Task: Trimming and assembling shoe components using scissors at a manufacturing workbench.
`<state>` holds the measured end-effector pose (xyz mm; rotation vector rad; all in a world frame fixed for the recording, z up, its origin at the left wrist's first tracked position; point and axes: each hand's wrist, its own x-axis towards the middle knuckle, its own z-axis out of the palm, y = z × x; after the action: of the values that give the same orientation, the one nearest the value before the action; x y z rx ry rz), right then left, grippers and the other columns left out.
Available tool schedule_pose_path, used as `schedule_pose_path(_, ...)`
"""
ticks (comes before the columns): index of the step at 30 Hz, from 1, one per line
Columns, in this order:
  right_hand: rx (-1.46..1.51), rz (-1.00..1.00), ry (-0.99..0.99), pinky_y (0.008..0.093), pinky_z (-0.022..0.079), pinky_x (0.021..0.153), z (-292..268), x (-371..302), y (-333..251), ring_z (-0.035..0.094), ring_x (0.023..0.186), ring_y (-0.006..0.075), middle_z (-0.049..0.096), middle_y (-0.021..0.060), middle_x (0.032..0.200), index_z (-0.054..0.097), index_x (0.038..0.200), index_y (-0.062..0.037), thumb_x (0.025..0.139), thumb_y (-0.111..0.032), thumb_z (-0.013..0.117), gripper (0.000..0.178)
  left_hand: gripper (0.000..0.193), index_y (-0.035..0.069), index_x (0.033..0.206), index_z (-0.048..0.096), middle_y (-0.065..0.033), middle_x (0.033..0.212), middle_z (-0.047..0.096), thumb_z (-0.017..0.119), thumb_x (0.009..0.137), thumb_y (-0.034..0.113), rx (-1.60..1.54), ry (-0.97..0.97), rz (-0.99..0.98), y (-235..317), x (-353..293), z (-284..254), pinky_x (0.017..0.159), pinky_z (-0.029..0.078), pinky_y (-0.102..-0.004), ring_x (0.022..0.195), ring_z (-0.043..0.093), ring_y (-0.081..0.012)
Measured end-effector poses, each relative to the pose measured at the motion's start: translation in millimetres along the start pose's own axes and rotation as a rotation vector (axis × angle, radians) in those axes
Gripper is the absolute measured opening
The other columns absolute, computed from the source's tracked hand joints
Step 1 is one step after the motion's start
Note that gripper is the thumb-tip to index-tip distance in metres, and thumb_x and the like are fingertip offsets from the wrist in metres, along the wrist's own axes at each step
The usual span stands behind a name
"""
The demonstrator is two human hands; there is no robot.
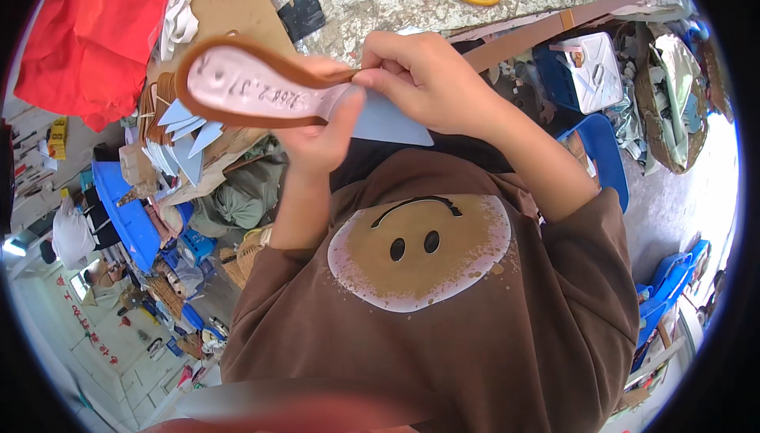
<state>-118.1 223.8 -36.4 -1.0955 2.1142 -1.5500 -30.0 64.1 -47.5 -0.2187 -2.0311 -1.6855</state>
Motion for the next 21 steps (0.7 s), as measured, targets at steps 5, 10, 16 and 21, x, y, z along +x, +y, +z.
schedule_pose_path(5,0.043,-0.077,-0.027,0.0284,0.041,0.060,4.7,-5.6,23.2,0.052,0.067,0.0181,0.056,0.0056,0.077,0.059,0.090,-0.0024,0.088,-0.012,0.068,0.014,0.050,-0.004,0.114,0.057,-0.0164,0.125,0.044,0.054,0.087,0.038,-0.180,-0.376,-0.199,-17.2,6.2,-20.4,0.098,0.038,-0.0382,0.109,0.052,-0.0243)
schedule_pose_path(10,-0.199,-0.052,-0.232,0.0319,0.045,0.064,-22.9,6.3,28.0,0.057,0.076,0.0212,0.060,0.0052,0.089,0.063,0.095,-0.0053,0.056,-0.060,0.084,0.071,0.037,0.000,0.099,0.051,-0.0241,0.105,0.060,0.059,0.078,0.029,-0.524,-0.417,-0.485,-19.6,-17.0,-37.4,0.090,0.044,-0.0390,0.098,0.058,-0.0296)
schedule_pose_path(16,-0.837,-0.146,0.127,0.0405,0.050,0.077,-79.4,47.7,90.5,0.062,0.090,0.0300,0.064,0.0114,0.094,0.061,0.101,-0.0077,0.087,-0.022,0.064,0.020,0.044,-0.003,0.097,0.060,-0.0175,0.093,0.065,0.071,0.071,0.030,-0.611,-0.531,-0.975,-33.7,-79.3,-130.8,0.081,0.048,-0.0359,0.088,0.063,-0.0258)
schedule_pose_path(21,-1.153,0.360,0.038,0.0469,0.052,0.079,-84.4,58.4,114.6,0.065,0.092,0.0349,0.067,0.0146,0.099,0.050,0.129,-0.0143,0.084,-0.011,0.061,0.047,0.043,-0.004,0.090,0.060,-0.0239,0.082,0.065,0.067,0.069,0.033,-0.656,0.019,-1.002,-10.1,-156.2,-246.2,0.074,0.053,-0.0407,0.078,0.065,-0.0345)
